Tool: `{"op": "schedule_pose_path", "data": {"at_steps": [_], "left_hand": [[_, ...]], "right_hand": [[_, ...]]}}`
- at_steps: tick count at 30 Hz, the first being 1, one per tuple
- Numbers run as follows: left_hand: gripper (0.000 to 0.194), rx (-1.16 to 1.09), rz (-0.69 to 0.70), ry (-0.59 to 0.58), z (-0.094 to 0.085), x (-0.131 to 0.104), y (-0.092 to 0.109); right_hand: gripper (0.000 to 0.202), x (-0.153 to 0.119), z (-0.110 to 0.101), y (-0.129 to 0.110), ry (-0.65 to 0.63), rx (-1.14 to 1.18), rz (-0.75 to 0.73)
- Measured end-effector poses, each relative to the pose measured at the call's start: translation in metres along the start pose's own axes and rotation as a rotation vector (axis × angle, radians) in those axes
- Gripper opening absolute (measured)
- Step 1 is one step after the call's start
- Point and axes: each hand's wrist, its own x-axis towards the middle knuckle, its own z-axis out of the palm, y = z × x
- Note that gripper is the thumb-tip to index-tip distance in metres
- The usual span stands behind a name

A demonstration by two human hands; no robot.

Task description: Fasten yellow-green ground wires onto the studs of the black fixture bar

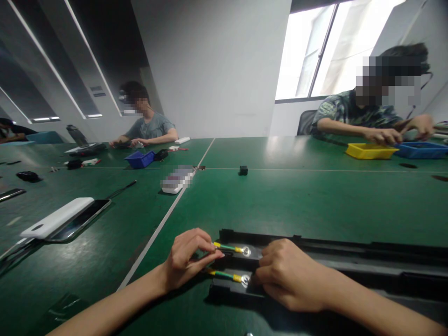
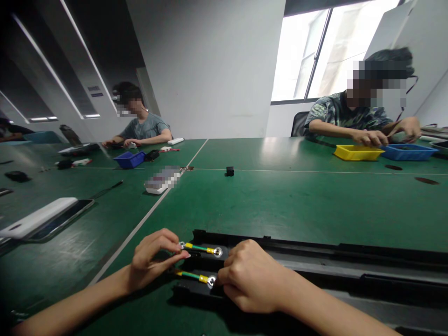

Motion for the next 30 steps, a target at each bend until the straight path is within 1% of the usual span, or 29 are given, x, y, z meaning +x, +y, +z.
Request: {"op": "schedule_pose_path", "data": {"at_steps": [4, 8, 14, 19, 25, 30], "left_hand": [[0.01, 0.002, -0.002, -0.001, 0.001, -0.001, 0.0], [0.011, -0.008, 0.001, -0.023, 0.002, 0.001, 0.004], [0.007, -0.033, 0.038, -0.088, 0.004, 0.011, 0.012], [0.006, -0.029, 0.052, -0.151, 0.008, 0.01, 0.013], [0.009, -0.051, 0.024, -0.23, 0.01, 0.008, 0.014], [0.013, -0.052, 0.006, -0.248, 0.012, 0.01, 0.014]], "right_hand": [[0.019, 0.001, -0.002, -0.001, -0.01, -0.004, -0.003], [0.02, 0.002, -0.002, 0.0, 0.001, 0.001, -0.003], [0.017, 0.001, 0.0, 0.001, 0.004, -0.025, -0.006], [0.017, 0.001, -0.001, 0.001, 0.0, -0.023, -0.007], [0.017, 0.003, -0.001, 0.001, 0.009, -0.021, -0.011], [0.017, 0.002, 0.001, 0.001, 0.026, -0.012, -0.023]]}}
